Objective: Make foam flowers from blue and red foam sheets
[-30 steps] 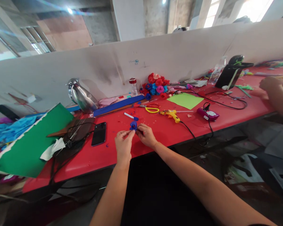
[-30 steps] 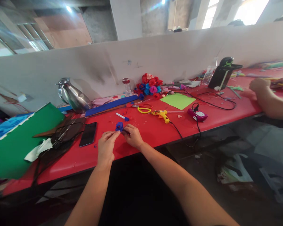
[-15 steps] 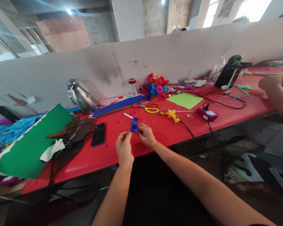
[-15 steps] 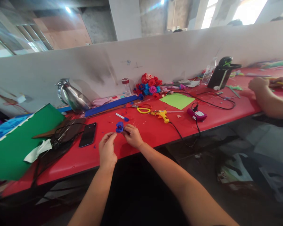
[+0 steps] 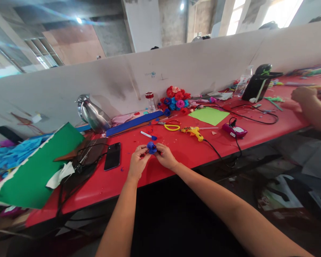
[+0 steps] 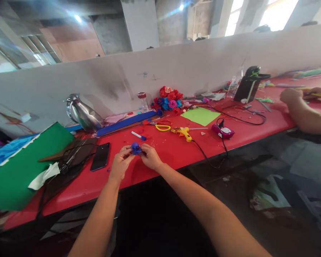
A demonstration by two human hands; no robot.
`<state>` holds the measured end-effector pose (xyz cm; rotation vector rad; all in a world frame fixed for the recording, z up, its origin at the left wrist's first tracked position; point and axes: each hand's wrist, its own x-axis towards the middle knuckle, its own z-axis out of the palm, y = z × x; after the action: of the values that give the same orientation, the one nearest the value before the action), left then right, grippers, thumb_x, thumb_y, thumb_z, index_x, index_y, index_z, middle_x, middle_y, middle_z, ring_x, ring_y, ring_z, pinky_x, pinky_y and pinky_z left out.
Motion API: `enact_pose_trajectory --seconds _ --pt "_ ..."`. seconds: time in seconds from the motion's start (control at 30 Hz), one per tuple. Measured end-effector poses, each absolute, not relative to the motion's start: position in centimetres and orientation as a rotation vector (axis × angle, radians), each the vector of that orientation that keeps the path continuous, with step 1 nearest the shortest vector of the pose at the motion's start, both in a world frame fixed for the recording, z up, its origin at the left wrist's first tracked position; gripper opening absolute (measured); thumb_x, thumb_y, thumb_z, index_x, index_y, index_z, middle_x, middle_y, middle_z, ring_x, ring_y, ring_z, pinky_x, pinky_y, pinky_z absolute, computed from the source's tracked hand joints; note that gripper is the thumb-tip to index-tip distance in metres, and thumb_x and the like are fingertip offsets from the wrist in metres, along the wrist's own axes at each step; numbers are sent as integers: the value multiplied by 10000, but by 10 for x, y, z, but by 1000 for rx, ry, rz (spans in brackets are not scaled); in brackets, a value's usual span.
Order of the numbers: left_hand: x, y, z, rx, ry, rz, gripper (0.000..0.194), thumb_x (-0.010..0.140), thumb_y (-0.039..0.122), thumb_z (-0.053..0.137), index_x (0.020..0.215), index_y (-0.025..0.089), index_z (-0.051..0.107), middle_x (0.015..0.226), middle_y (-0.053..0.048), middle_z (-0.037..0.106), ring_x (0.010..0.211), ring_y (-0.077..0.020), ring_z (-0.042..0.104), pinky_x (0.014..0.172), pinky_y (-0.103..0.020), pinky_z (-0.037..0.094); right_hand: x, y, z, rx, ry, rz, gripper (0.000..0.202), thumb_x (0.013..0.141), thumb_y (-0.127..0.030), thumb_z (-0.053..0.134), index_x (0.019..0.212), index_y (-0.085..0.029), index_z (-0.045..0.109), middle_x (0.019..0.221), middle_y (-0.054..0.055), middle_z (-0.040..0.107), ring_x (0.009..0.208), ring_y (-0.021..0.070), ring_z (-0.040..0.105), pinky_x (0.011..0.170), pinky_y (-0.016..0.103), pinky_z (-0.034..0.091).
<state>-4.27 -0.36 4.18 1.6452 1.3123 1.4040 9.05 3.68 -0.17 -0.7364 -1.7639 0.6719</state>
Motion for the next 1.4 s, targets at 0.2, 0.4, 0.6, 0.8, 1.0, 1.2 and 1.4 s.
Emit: enact_pose_trajectory --seconds 0.2,0.4,0.6,0.8,1.0,1.2,1.4 --pt "-48 15 27 1644 1371 1443 171 687 321 668 773 186 728 871 -49 629 781 -162 553 707 -275 442 78 49 -4 -1006 -1838 692 185 729 -34 518 730 -190 618 754 41 641 725 186 595 672 267 450" --pt "-53 22 13 1647 1395 1569 178 705 347 654 789 203 718 915 -53 641 918 -197 584 875 -330 438 71 44 4 -1116 -1838 633 161 743 -79 563 744 -199 671 818 77 667 685 190 601 636 274 434" --pt "-61 21 7 1743 1566 1724 154 762 339 596 820 226 682 899 -66 667 936 -224 602 889 -363 446 71 31 19 -1124 -1721 714 135 765 -119 576 780 -204 680 803 46 672 669 153 582 629 262 433" --pt "-62 21 2 1728 1614 1750 130 772 327 578 784 221 654 844 -56 655 870 -212 615 818 -334 461 76 18 43 -989 -1105 1585 85 779 -211 600 700 -182 611 683 -9 640 509 80 544 506 204 389" --pt "-63 23 1 1687 1547 1755 123 752 324 603 729 213 650 784 -40 631 823 -193 604 774 -319 466 74 8 60 -952 -875 1846 187 797 -298 614 670 -163 595 638 0 632 487 63 533 457 178 344" --pt "-62 26 -3 1652 1521 1780 128 745 327 603 731 210 654 776 -36 628 792 -182 594 758 -309 463 73 8 56 -947 -872 1782 119 725 -200 623 625 -165 569 570 -31 583 475 58 504 458 179 315" --pt "-61 26 -2 1702 1474 1755 106 740 287 591 727 211 663 765 -39 636 789 -186 593 755 -316 466 75 8 55 -994 -842 1728 103 708 -211 613 623 -166 576 570 -29 580 465 61 487 450 192 292"
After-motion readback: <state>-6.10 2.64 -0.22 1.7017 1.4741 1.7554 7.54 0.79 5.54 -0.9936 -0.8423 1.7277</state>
